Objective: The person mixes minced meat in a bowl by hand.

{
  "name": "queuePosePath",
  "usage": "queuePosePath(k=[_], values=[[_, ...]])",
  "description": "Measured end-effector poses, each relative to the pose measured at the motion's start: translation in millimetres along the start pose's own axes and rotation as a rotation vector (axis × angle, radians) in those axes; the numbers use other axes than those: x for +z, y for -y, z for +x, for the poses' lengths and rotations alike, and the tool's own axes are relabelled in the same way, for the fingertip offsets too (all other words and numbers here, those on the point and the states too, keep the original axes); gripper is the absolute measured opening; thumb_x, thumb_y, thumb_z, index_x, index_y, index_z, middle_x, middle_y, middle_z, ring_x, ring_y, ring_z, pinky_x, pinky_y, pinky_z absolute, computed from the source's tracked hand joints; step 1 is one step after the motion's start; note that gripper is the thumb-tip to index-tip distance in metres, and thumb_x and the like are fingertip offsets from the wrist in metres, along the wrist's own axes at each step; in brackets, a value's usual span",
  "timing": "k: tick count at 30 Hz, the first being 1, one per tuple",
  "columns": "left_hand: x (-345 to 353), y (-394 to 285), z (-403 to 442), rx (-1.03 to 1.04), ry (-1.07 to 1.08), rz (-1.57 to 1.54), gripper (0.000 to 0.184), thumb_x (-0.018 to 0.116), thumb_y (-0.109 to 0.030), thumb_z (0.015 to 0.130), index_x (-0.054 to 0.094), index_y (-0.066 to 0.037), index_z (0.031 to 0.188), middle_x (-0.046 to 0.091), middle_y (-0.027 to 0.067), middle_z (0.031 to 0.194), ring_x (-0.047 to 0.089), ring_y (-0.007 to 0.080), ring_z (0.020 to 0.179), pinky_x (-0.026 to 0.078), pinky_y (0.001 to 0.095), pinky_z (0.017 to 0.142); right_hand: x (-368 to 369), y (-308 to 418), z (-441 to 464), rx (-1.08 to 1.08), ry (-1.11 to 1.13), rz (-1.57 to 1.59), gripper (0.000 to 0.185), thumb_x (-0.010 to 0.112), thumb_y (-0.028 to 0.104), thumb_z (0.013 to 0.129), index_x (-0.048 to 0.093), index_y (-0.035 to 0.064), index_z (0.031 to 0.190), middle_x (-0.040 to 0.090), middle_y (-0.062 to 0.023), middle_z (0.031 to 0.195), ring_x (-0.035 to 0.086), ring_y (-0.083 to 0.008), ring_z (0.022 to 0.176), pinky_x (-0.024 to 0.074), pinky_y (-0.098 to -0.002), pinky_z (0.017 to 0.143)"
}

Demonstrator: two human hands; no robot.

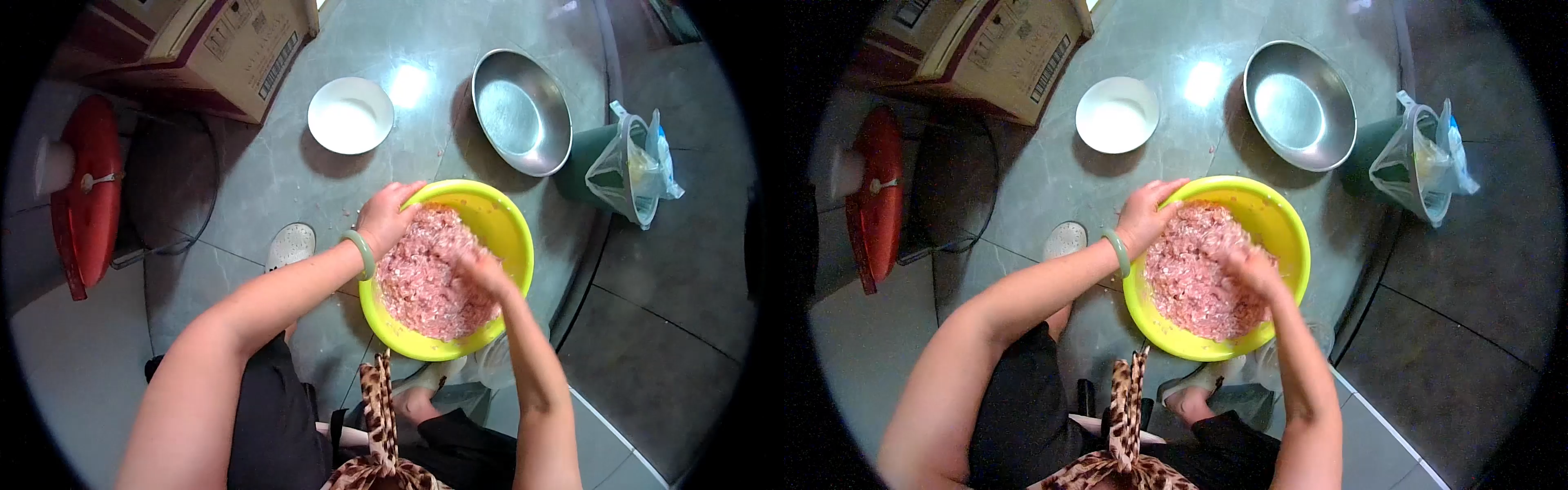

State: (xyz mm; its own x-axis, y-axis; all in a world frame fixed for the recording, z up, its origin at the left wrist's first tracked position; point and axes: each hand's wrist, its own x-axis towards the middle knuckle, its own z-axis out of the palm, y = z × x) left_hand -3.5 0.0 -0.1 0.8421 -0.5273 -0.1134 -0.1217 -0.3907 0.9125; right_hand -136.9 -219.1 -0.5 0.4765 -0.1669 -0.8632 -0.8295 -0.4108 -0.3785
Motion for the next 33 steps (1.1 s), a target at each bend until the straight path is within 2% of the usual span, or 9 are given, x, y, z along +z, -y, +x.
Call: queuePosePath(k=[6,9,12,14,16,17,22,26,33], values=[[-0.1,-1.3,-1.1,-0.03,0.026,-0.001,0.04,0.06,-0.014,0.085,0.059,-0.011,0.125,0.059,0.0142,0.097,0.059,0.0297,0.088,0.047,0.0362,0.08,122.4,35.5,-66.6,-0.452,-0.377,-0.66,0.066,0.058,0.018,0.087,0.029,0.019,0.146,0.029,-0.0284,0.145,0.03,-0.046,0.133,0.0304,-0.0535,0.105],[0.1,0.3,-0.9,-0.041,0.032,0.003,0.04,0.06,-0.014,0.086,0.059,-0.011,0.125,0.058,0.0138,0.097,0.059,0.0287,0.088,0.046,0.0357,0.079,117.8,31.8,-25.5,-0.732,-0.343,-0.796,0.055,0.06,0.018,0.08,0.048,0.0106,0.133,0.039,-0.0276,0.138,0.039,-0.0452,0.126,0.0344,-0.0523,0.103],[1.3,2.1,-0.9,-0.039,0.022,-0.004,0.039,0.06,-0.014,0.086,0.059,-0.012,0.125,0.059,0.0136,0.097,0.06,0.0278,0.088,0.046,0.0355,0.078,60.3,52.9,-0.2,-0.451,-0.154,-0.898,0.037,0.059,0.025,0.08,0.063,0.0073,0.112,0.061,-0.0223,0.111,0.057,-0.0367,0.106,0.0438,-0.0477,0.092],[-0.9,3.3,0.0,0.017,0.021,0.027,0.04,0.061,-0.014,0.085,0.059,-0.012,0.125,0.059,0.014,0.096,0.06,0.0287,0.088,0.046,0.0358,0.078,36.6,21.8,3.5,-0.763,-0.758,-0.886,0.037,0.056,0.032,0.083,0.064,0.0109,0.112,0.068,-0.0174,0.089,0.064,-0.0329,0.09,0.0484,-0.0434,0.083],[0.5,3.4,0.0,0.018,0.017,0.029,0.04,0.061,-0.014,0.085,0.059,-0.012,0.125,0.059,0.0143,0.095,0.06,0.0293,0.088,0.046,0.0361,0.079,20.7,3.2,-5.9,0.027,-0.171,-0.848,0.044,0.053,0.038,0.086,0.059,0.0164,0.123,0.068,-0.0176,0.095,0.063,-0.0341,0.094,0.0493,-0.0441,0.083],[0.8,4.3,0.3,0.01,0.016,0.034,0.04,0.061,-0.014,0.085,0.059,-0.011,0.124,0.059,0.0146,0.095,0.06,0.0299,0.088,0.046,0.0365,0.079,25.2,-6.3,-13.0,0.04,-0.117,-0.818,0.047,0.052,0.039,0.087,0.053,0.0183,0.129,0.062,-0.0192,0.111,0.059,-0.0355,0.104,0.0481,-0.0459,0.086],[1.9,1.8,-1.4,0.018,-0.007,0.018,0.04,0.061,-0.014,0.084,0.059,-0.011,0.124,0.06,0.0153,0.096,0.059,0.0312,0.089,0.046,0.0374,0.079,110.7,-18.2,-66.9,-0.62,-0.474,-1.036,0.053,0.057,0.026,0.085,0.046,0.0233,0.137,0.031,-0.0199,0.148,0.046,-0.0388,0.125,0.0368,-0.05,0.103],[-0.8,-0.3,-0.5,0.002,0.018,0.039,0.04,0.061,-0.014,0.085,0.059,-0.011,0.124,0.059,0.0157,0.096,0.059,0.0318,0.089,0.046,0.0374,0.079,101.2,33.1,-17.3,-0.994,-0.443,-0.789,0.042,0.059,0.017,0.079,0.06,0.0181,0.121,0.05,-0.0185,0.129,0.052,-0.0366,0.115,0.0349,-0.0501,0.103],[-0.9,1.2,0.6,-0.01,0.028,0.026,0.039,0.061,-0.015,0.085,0.059,-0.01,0.124,0.059,0.016,0.095,0.059,0.0322,0.087,0.047,0.0384,0.079,28.6,-16.4,-21.7,-0.556,-0.596,-0.834,0.055,0.062,0.019,0.076,0.055,0.0249,0.13,0.046,-0.0129,0.138,0.038,-0.0328,0.131,0.0303,-0.0465,0.108]])
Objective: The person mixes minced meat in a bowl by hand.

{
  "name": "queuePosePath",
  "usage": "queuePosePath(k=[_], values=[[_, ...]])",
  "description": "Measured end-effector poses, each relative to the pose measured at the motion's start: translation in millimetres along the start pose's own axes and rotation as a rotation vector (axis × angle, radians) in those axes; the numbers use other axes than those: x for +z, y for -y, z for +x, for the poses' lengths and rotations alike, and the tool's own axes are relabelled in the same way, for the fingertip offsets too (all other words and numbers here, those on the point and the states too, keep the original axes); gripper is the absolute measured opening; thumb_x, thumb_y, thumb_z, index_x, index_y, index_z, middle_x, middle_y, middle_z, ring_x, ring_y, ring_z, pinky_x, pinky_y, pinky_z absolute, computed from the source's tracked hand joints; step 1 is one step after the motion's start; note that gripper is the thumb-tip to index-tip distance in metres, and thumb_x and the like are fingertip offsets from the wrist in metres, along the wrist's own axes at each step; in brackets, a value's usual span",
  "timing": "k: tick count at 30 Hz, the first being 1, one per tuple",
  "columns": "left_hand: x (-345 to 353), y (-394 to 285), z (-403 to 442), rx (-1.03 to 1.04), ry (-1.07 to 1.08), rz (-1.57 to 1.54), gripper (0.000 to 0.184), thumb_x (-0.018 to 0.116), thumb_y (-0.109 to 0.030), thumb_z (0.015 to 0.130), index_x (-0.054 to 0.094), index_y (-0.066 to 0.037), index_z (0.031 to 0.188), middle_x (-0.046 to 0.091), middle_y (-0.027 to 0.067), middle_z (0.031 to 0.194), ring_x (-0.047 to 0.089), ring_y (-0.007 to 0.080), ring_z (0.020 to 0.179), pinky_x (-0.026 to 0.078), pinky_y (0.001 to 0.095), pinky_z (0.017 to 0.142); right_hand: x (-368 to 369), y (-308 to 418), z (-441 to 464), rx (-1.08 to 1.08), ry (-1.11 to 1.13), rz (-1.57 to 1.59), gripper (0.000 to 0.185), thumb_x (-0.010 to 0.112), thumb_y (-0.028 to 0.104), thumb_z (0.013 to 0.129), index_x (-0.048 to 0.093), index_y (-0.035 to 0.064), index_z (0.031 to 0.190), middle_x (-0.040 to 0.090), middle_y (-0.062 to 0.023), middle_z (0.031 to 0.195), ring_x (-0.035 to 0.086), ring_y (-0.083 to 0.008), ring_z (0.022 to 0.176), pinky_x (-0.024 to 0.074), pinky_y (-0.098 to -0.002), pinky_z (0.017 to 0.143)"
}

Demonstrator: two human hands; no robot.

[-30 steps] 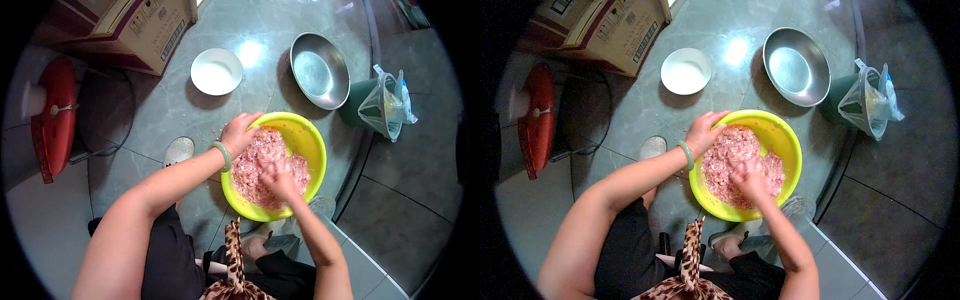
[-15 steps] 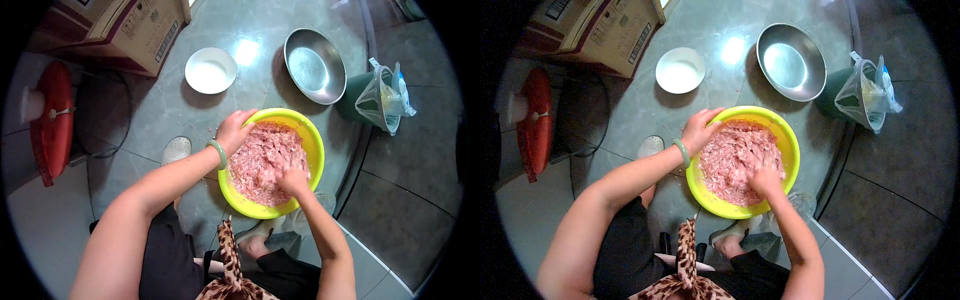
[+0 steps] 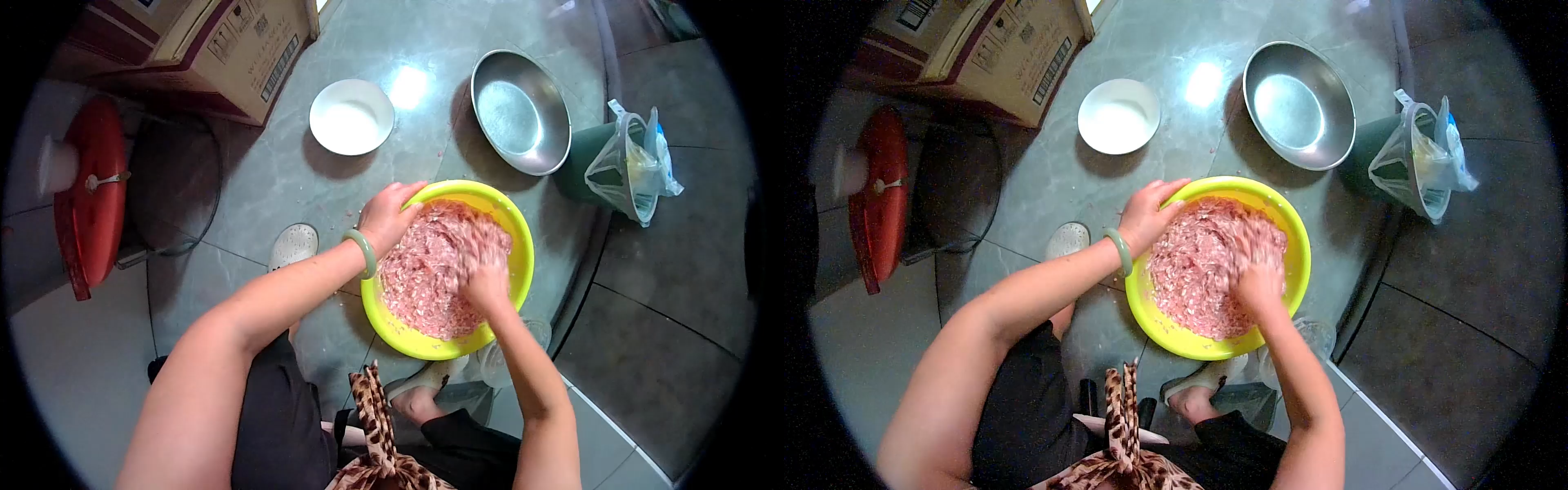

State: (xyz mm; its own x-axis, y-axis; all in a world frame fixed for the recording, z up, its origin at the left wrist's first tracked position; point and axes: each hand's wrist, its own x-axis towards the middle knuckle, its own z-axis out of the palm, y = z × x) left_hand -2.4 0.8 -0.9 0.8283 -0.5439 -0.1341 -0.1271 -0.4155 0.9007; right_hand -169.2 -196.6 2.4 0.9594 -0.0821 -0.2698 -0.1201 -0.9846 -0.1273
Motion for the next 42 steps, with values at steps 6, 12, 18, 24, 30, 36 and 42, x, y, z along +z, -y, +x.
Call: queuePosePath(k=[6,12,18,24,30,36,42], values=[[0.3,0.2,-0.6,0.03,-0.048,-0.008,0.04,0.062,-0.017,0.085,0.059,-0.01,0.124,0.06,0.0162,0.097,0.06,0.0323,0.089,0.047,0.0384,0.08,27.9,75.4,-60.4,-0.313,0.13,0.145,0.04,0.057,0.024,0.083,0.059,0.0243,0.122,0.045,-0.0207,0.136,0.037,-0.0423,0.13,0.0239,-0.0523,0.111],[4.5,7.3,-5.6,0.059,-0.048,-0.031,0.04,0.061,-0.016,0.085,0.059,-0.011,0.125,0.059,0.0157,0.095,0.059,0.0317,0.088,0.047,0.038,0.079,-7.5,47.6,46.6,-0.24,0.412,-0.204,0.036,0.065,0.039,0.076,0.07,0.0153,0.103,0.063,-0.0129,0.112,0.049,-0.031,0.119,0.0272,-0.0545,0.107],[-0.2,0.2,-2.8,0.008,-0.01,-0.033,0.039,0.061,-0.016,0.085,0.059,-0.01,0.124,0.059,0.015,0.095,0.059,0.031,0.087,0.046,0.0374,0.078,1.0,11.0,-32.2,0.04,0.208,-0.068,0.042,0.068,0.034,0.072,0.067,0.021,0.112,0.059,-0.0185,0.111,0.052,-0.0356,0.108,0.0378,-0.0479,0.097],[1.1,0.5,-1.7,0.005,-0.027,0.008,0.039,0.061,-0.015,0.085,0.059,-0.011,0.124,0.059,0.015,0.094,0.059,0.0309,0.087,0.046,0.037,0.079,40.3,95.1,-22.2,-0.449,-0.035,0.099,0.041,0.058,0.016,0.076,0.06,0.0098,0.116,0.054,-0.0219,0.123,0.046,-0.0408,0.12,0.0385,-0.0525,0.1],[-0.5,0.8,-1.4,0.022,-0.015,-0.01,0.04,0.061,-0.014,0.084,0.059,-0.011,0.124,0.058,0.0157,0.093,0.059,0.0319,0.085,0.047,0.038,0.077,-7.0,19.0,53.9,-0.195,0.06,-0.138,0.042,0.058,0.025,0.083,0.058,0.0206,0.124,0.061,-0.013,0.115,0.057,-0.0309,0.108,0.0351,-0.0553,0.099],[2.3,1.1,-2.2,0.01,-0.04,-0.046,0.037,0.059,-0.017,0.086,0.059,-0.013,0.123,0.058,0.0146,0.098,0.058,0.0336,0.091,0.047,0.0413,0.08,2.7,42.5,-36.6,-0.053,0.362,-0.081,0.055,0.055,0.032,0.083,0.046,0.0238,0.137,0.044,-0.0285,0.134,0.042,-0.0455,0.125,0.037,-0.059,0.097],[-0.5,-2.3,-1.5,0.004,-0.019,-0.006,0.038,0.06,-0.016,0.085,0.06,-0.011,0.123,0.06,0.0153,0.096,0.06,0.0325,0.087,0.047,0.0384,0.079,22.4,87.4,20.1,-0.365,0.126,-0.027,0.046,0.059,0.022,0.08,0.055,0.0104,0.124,0.046,-0.0247,0.126,0.047,-0.0419,0.116,0.0309,-0.0524,0.106]])
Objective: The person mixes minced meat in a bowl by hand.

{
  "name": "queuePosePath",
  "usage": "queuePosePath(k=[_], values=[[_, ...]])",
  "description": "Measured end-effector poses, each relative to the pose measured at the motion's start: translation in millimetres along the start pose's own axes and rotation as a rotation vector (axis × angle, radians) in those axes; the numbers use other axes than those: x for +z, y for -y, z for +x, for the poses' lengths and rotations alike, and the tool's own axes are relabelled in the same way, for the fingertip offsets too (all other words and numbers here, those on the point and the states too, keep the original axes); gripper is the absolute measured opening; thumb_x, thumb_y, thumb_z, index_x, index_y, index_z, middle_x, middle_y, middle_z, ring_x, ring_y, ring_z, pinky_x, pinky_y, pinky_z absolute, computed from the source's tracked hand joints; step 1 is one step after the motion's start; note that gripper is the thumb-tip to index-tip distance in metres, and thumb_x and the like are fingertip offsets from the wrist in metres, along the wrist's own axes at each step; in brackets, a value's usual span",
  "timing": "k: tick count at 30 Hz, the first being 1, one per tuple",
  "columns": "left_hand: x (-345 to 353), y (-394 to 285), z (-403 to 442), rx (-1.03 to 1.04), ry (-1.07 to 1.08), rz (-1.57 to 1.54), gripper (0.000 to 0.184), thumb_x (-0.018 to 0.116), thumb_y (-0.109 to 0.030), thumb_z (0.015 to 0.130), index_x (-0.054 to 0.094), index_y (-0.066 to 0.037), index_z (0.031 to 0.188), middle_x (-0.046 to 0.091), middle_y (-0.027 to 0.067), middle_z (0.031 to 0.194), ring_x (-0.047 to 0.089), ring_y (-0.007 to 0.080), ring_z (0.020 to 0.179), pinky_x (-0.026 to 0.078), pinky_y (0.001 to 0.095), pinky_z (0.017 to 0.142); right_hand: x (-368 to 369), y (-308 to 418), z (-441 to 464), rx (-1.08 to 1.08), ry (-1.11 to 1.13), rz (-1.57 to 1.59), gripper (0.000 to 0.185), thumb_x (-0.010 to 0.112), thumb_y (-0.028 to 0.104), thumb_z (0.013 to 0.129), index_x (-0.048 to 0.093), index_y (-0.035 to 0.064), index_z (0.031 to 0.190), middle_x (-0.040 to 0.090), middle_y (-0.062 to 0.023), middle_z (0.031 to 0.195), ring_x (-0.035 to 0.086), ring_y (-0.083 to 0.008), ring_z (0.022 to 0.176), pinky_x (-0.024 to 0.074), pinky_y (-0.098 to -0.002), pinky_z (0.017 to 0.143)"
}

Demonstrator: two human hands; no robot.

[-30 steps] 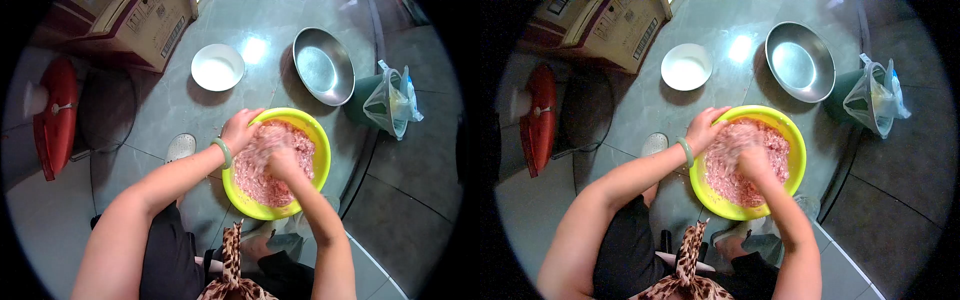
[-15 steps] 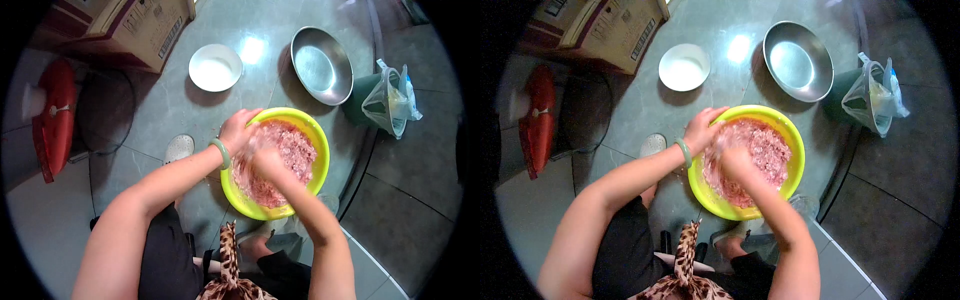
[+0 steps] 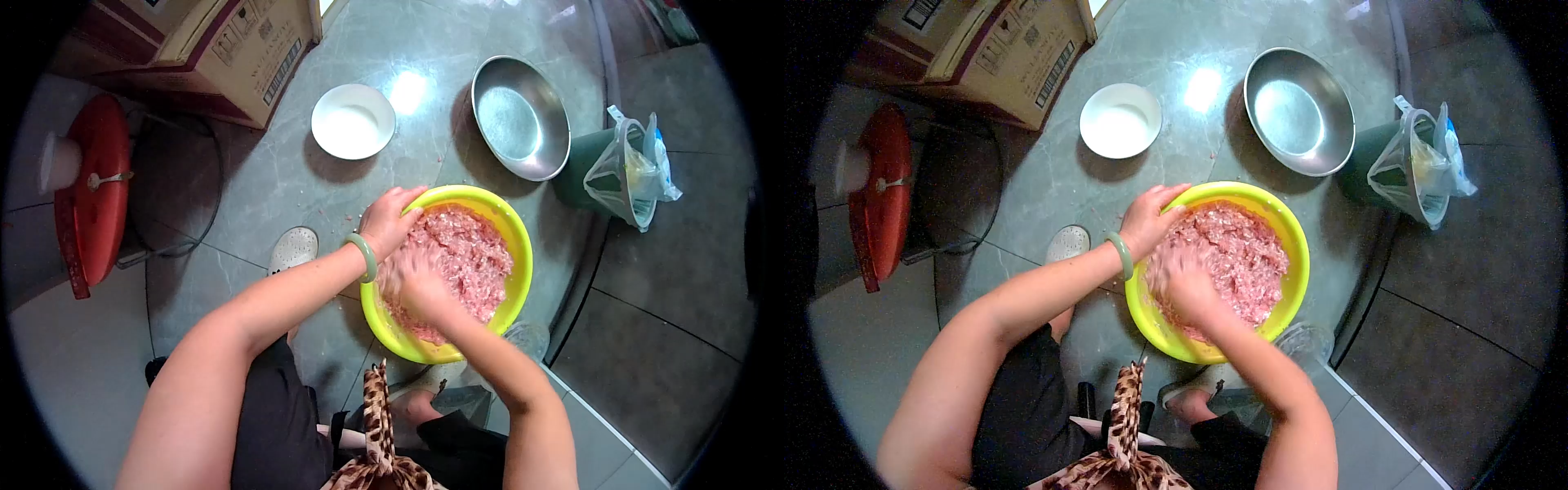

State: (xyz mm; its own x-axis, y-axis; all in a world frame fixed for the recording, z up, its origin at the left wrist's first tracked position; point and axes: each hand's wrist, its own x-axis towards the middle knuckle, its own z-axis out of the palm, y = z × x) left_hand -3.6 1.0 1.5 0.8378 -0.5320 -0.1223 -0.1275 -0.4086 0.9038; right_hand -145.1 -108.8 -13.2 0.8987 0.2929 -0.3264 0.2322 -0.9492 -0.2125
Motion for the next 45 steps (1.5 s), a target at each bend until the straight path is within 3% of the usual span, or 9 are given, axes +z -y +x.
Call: queuePosePath(k=[8,11,17,20,24,28,31,36,45], values=[[1.2,3.9,-1.3,-0.023,0.023,-0.02,0.039,0.061,-0.016,0.085,0.059,-0.011,0.124,0.06,0.0159,0.098,0.059,0.0328,0.091,0.047,0.0385,0.08,-10.4,-51.9,-70.7,0.35,-0.168,-0.104,0.051,0.067,0.043,0.076,0.06,0.0208,0.123,0.053,-0.0168,0.13,0.05,-0.035,0.119,0.0412,-0.0523,0.096],[3.6,5.2,-2.6,0.056,-0.041,-0.022,0.04,0.061,-0.018,0.085,0.059,-0.012,0.124,0.059,0.0168,0.097,0.059,0.0336,0.091,0.047,0.0391,0.081,6.0,4.2,-85.7,0.328,0.432,0.111,0.036,0.058,0.031,0.081,0.065,0.026,0.115,0.055,-0.0256,0.118,0.05,-0.0428,0.111,0.0384,-0.052,0.099],[6.8,9.1,-1.4,0.003,-0.003,-0.016,0.04,0.062,-0.018,0.085,0.06,-0.013,0.124,0.059,0.0178,0.096,0.059,0.0337,0.089,0.047,0.0389,0.08,-20.6,-11.6,16.5,0.138,0.265,0.117,0.053,0.058,0.019,0.078,0.051,0.0019,0.128,0.048,-0.0226,0.132,0.052,-0.0345,0.114,0.0421,-0.0543,0.091],[0.0,3.6,0.4,-0.017,0.021,0.002,0.04,0.061,-0.016,0.085,0.059,-0.012,0.125,0.059,0.0159,0.098,0.06,0.0309,0.088,0.046,0.0364,0.079,-29.0,-77.1,2.5,0.103,-0.026,-0.142,0.054,0.058,0.03,0.083,0.046,0.0416,0.135,0.043,-0.0149,0.141,0.048,-0.0279,0.122,0.0329,-0.0529,0.103],[-0.7,1.9,-0.5,-0.014,0.022,-0.012,0.04,0.062,-0.016,0.085,0.059,-0.012,0.125,0.059,0.0155,0.099,0.059,0.031,0.09,0.046,0.0372,0.08,-16.0,-58.3,-67.1,0.502,0.11,0.044,0.057,0.062,0.037,0.081,0.048,0.0325,0.136,0.045,-0.0138,0.141,0.036,-0.0328,0.134,0.0355,-0.0491,0.105],[2.8,4.9,-1.0,0.038,-0.016,-0.046,0.04,0.062,-0.017,0.085,0.059,-0.011,0.124,0.059,0.0158,0.099,0.059,0.0315,0.09,0.046,0.038,0.081,2.5,21.1,-71.5,0.109,0.176,0.004,0.042,0.059,0.03,0.082,0.058,0.0234,0.124,0.039,-0.0227,0.143,0.031,-0.0416,0.135,0.0225,-0.05,0.113],[4.1,6.7,1.6,0.058,-0.031,0.042,0.039,0.061,-0.016,0.085,0.059,-0.01,0.124,0.059,0.0165,0.097,0.059,0.0318,0.09,0.046,0.0384,0.081,14.8,24.8,-12.1,0.132,0.244,0.102,0.03,0.059,0.018,0.076,0.063,-0.0022,0.099,0.054,-0.0249,0.12,0.05,-0.0418,0.112,0.0394,-0.0459,0.1],[-2.0,1.6,-1.4,0.004,0.008,-0.08,0.038,0.061,-0.016,0.085,0.06,-0.01,0.123,0.06,0.0171,0.096,0.059,0.0327,0.088,0.046,0.0384,0.08,-26.6,-73.9,-2.5,0.239,-0.082,0.089,0.041,0.058,0.037,0.085,0.058,0.0322,0.126,0.056,-0.0111,0.126,0.054,-0.03,0.114,0.0432,-0.048,0.09],[1.5,1.8,-0.7,0.017,-0.01,-0.045,0.039,0.06,-0.015,0.085,0.059,-0.011,0.124,0.059,0.016,0.095,0.059,0.0318,0.089,0.046,0.0374,0.08,16.2,11.2,-50.2,0.307,0.377,0.227,0.044,0.052,0.024,0.088,0.049,0.0084,0.129,0.043,-0.0268,0.132,0.043,-0.0413,0.121,0.0367,-0.0455,0.101]])
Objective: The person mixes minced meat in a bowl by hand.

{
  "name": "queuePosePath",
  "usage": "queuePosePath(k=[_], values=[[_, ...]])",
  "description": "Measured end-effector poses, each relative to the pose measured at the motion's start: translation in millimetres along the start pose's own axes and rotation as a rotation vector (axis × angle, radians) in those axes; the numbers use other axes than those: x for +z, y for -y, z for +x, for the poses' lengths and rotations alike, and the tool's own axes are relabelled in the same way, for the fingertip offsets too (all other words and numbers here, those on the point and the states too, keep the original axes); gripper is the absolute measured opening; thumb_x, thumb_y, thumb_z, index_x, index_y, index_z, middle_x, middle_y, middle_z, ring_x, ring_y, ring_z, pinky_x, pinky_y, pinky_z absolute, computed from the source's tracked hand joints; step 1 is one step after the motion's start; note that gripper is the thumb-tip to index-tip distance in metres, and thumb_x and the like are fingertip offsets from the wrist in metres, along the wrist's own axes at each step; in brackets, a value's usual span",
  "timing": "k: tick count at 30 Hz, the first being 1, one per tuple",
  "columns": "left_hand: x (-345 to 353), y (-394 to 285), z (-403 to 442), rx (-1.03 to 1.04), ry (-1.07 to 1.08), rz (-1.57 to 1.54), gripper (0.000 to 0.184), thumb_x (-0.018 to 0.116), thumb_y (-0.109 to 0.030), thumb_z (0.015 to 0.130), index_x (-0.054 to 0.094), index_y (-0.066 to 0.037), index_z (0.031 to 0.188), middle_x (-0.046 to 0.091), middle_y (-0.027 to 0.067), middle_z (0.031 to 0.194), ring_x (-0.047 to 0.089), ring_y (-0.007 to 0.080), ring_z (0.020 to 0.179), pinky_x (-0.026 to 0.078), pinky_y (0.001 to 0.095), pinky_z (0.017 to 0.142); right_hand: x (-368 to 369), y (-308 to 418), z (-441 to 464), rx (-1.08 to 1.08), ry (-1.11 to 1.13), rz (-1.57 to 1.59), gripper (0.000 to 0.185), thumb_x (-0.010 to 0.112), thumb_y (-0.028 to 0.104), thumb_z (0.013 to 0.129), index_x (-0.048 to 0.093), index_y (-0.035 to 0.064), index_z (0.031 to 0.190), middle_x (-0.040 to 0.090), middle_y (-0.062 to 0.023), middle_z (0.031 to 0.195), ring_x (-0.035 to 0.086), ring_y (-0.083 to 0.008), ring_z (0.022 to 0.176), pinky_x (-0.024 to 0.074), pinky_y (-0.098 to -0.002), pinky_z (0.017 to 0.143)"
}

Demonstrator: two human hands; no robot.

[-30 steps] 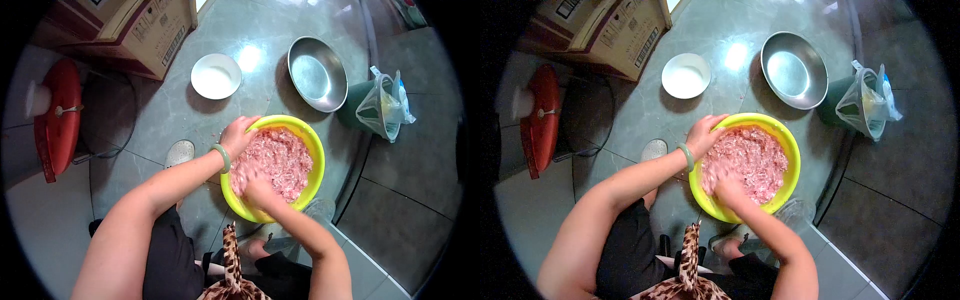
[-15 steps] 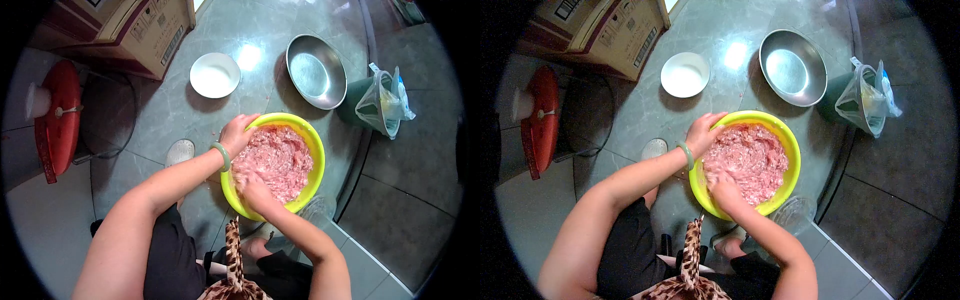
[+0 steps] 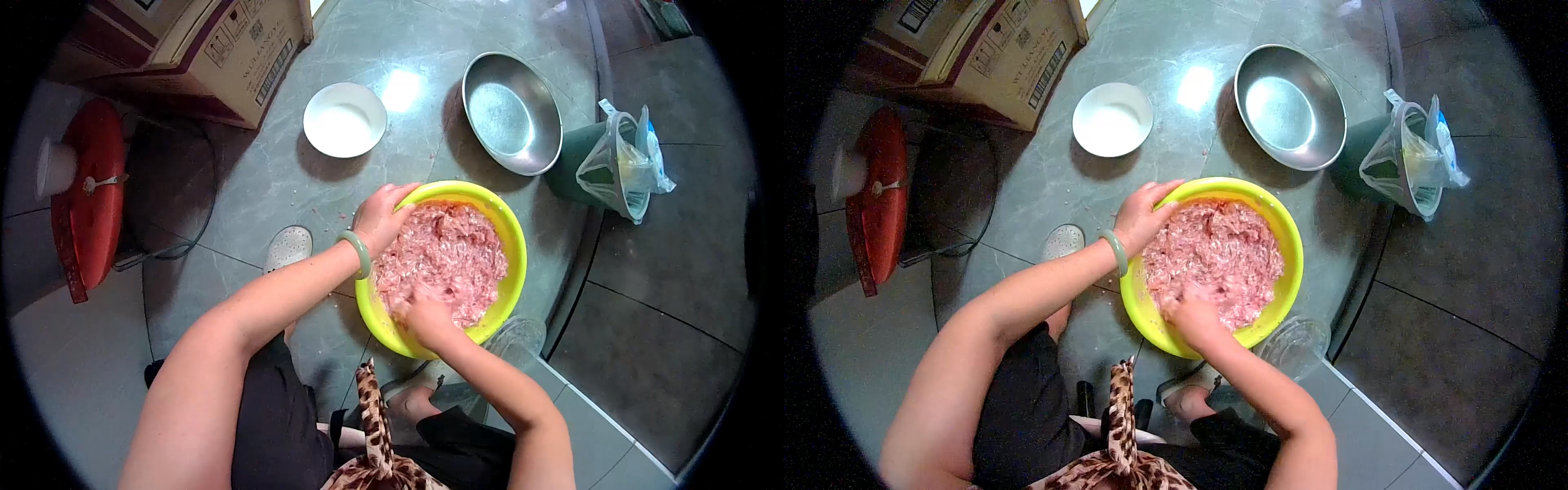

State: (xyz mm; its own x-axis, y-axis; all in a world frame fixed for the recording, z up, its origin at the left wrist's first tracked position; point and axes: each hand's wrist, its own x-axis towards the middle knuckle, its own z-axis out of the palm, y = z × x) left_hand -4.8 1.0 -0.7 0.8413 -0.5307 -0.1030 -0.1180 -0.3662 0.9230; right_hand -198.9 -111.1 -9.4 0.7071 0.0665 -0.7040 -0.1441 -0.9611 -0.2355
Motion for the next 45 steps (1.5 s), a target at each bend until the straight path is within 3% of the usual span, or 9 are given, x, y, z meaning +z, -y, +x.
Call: queuePosePath(k=[4,7,10,14,21,25,32,38,45], values=[[1.0,1.3,1.6,0.027,-0.003,0.055,0.039,0.061,-0.014,0.085,0.059,-0.011,0.124,0.059,0.0153,0.094,0.059,0.0312,0.087,0.047,0.0368,0.079,-79.3,3.2,64.4,-0.036,0.007,-0.076,0.025,0.054,0.018,0.083,0.065,0.0048,0.101,0.066,-0.0194,0.102,0.067,-0.0354,0.083,0.0531,-0.0493,0.075],[-1.6,3.8,1.3,0.001,0.009,0.069,0.039,0.061,-0.014,0.085,0.059,-0.011,0.124,0.059,0.0149,0.094,0.06,0.0303,0.086,0.047,0.0365,0.078,-67.2,-74.4,84.2,-0.042,-0.361,0.427,0.035,0.062,0.027,0.085,0.065,0.0072,0.113,0.066,-0.0147,0.11,0.065,-0.0311,0.099,0.0491,-0.0392,0.089],[0.4,5.1,0.6,0.021,0.01,0.011,0.039,0.061,-0.014,0.085,0.059,-0.011,0.124,0.059,0.0148,0.093,0.06,0.0294,0.084,0.047,0.0364,0.076,-49.2,-90.3,50.1,0.177,-0.166,0.831,0.037,0.062,0.02,0.085,0.062,0.0098,0.121,0.063,-0.016,0.119,0.059,-0.0283,0.114,0.0437,-0.0351,0.098],[-0.7,2.5,1.5,0.0,0.002,0.013,0.039,0.061,-0.015,0.085,0.06,-0.011,0.124,0.059,0.0146,0.094,0.06,0.0292,0.085,0.047,0.0364,0.077,-34.4,-31.9,-13.4,-0.187,-0.465,-0.216,0.037,0.052,0.011,0.086,0.063,0.0187,0.12,0.051,-0.0134,0.133,0.057,-0.0317,0.111,0.0491,-0.0374,0.092],[1.0,4.3,1.4,-0.024,0.017,-0.046,0.039,0.06,-0.015,0.086,0.059,-0.011,0.125,0.058,0.0147,0.093,0.059,0.0304,0.086,0.046,0.0367,0.079,-130.3,-7.4,65.8,-0.681,-0.378,-0.582,0.026,0.053,0.02,0.083,0.066,0.0008,0.094,0.063,-0.0121,0.102,0.062,-0.0263,0.09,0.0489,-0.0364,0.083],[1.6,9.1,1.1,0.04,0.002,0.008,0.041,0.059,-0.013,0.085,0.058,-0.011,0.125,0.057,0.0144,0.092,0.058,0.0294,0.085,0.046,0.0363,0.078,-157.1,-50.4,108.7,-0.277,0.158,-0.142,0.03,0.051,0.028,0.088,0.067,0.009,0.105,0.067,-0.0149,0.103,0.064,-0.031,0.098,0.0496,-0.0418,0.084],[3.4,7.9,1.2,0.028,0.001,0.014,0.04,0.059,-0.014,0.085,0.058,-0.01,0.125,0.059,0.0153,0.096,0.06,0.0295,0.088,0.046,0.0368,0.079,-66.6,-140.4,48.9,0.262,-0.065,0.722,0.058,0.05,0.05,0.092,0.049,0.012,0.135,0.057,-0.0206,0.126,0.054,-0.0354,0.118,0.0408,-0.0369,0.1],[-0.7,-2.2,1.3,-0.018,0.042,0.055,0.04,0.059,-0.013,0.085,0.058,-0.011,0.125,0.059,0.0147,0.097,0.059,0.0288,0.09,0.046,0.0358,0.08,-60.4,9.8,-5.3,-0.015,-0.407,0.011,0.063,0.056,0.018,0.086,0.032,0.0016,0.143,0.024,-0.0324,0.147,0.03,-0.046,0.134,0.0332,-0.0443,0.108],[0.7,6.6,0.0,0.04,0.023,0.041,0.04,0.06,-0.013,0.085,0.059,-0.011,0.125,0.059,0.0138,0.097,0.059,0.0284,0.088,0.046,0.0347,0.079,-67.6,-9.9,54.1,-0.19,-0.485,-0.206,0.05,0.058,0.018,0.08,0.054,0.0112,0.129,0.046,-0.0226,0.133,0.051,-0.0402,0.113,0.0439,-0.052,0.093]])
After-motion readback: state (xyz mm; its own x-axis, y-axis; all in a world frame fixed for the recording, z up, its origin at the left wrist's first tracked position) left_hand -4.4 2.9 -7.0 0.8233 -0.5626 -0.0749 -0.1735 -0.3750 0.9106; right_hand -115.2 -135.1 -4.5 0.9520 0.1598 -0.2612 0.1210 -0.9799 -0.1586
